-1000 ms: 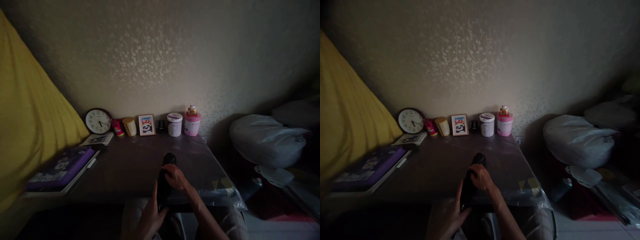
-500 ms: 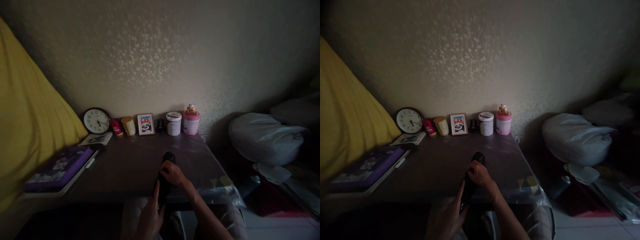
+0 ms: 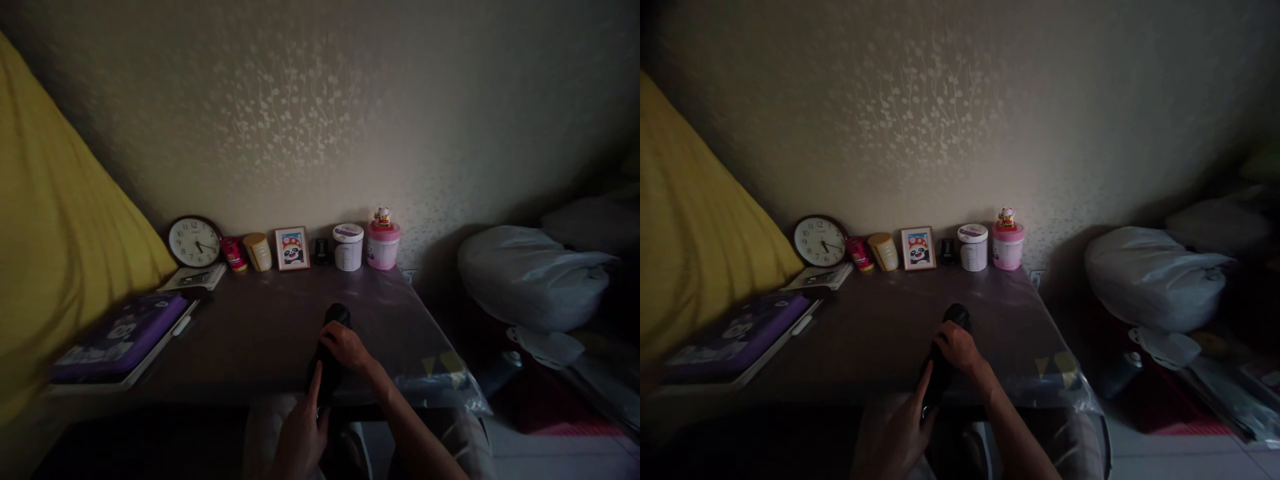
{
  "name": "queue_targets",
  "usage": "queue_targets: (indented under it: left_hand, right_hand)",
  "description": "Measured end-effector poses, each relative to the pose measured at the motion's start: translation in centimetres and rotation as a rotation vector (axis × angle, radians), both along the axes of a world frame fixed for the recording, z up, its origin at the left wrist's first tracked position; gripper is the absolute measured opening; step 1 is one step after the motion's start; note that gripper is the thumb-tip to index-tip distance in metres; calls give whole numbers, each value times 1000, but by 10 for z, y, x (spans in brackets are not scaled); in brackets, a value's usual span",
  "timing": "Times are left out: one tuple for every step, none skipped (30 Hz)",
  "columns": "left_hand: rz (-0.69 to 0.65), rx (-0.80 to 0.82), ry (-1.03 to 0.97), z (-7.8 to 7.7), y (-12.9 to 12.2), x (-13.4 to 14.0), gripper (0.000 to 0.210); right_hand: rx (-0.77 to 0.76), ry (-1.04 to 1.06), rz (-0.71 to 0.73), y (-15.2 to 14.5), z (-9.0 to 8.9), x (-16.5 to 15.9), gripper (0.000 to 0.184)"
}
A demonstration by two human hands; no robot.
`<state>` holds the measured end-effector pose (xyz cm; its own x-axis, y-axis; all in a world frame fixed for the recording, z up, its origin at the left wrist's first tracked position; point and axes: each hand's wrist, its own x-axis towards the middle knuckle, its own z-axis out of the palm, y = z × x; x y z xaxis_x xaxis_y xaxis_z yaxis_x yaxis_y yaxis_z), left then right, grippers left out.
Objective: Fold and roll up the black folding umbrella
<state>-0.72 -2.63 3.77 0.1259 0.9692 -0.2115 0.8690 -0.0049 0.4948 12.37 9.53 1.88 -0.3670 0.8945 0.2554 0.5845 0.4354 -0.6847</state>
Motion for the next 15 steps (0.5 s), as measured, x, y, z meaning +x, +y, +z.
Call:
queue_targets:
  left_hand:
    - [-4, -10, 16, 8, 0, 0, 67]
    - [-6, -7, 43, 16, -1, 1, 66]
    - [-4, -1, 76, 22, -1, 1, 65]
    - [-3, 6, 107, 27, -1, 1, 65]
    - [-5, 18, 130, 30, -1, 1, 65]
    - [-2, 32, 147, 32, -1, 1, 65]
    - [2, 48, 158, 32, -1, 0, 65]
    - [8, 62, 164, 31, -1, 0, 65]
    - [15, 69, 166, 29, -1, -1, 65]
    - [19, 77, 167, 27, 0, -2, 65]
    - [20, 85, 172, 26, 0, -2, 65]
    - [17, 90, 178, 24, 0, -3, 66]
    - [14, 97, 188, 22, 0, -4, 66]
    - [14, 109, 204, 20, 1, -4, 66]
    - [13, 132, 220, 18, 1, -5, 67]
  right_hand:
    - [-37, 94, 9, 0, -2, 2, 13]
    - [-85, 197, 17, -1, -3, 4, 14]
    - [-139, 303, 24, -2, -4, 7, 15]
    - [-195, 403, 29, -4, -4, 12, 18]
    - [-247, 488, 31, -7, -5, 18, 20]
    - [-294, 553, 28, -11, -6, 25, 22]
    - [-339, 598, 18, -14, -8, 33, 23]
    - [-376, 620, -5, -17, -11, 42, 24]
    - [-409, 619, -39, -20, -14, 51, 26]
    - [-416, 601, -83, -23, -18, 60, 28]
    - [-391, 563, -140, -25, -22, 68, 31]
    - [-356, 520, -197, -27, -25, 74, 33]
    - [-309, 478, -251, -29, -27, 78, 35]
    - [-258, 442, -290, -30, -27, 79, 35]
    - [-206, 415, -301, -32, -26, 78, 33]
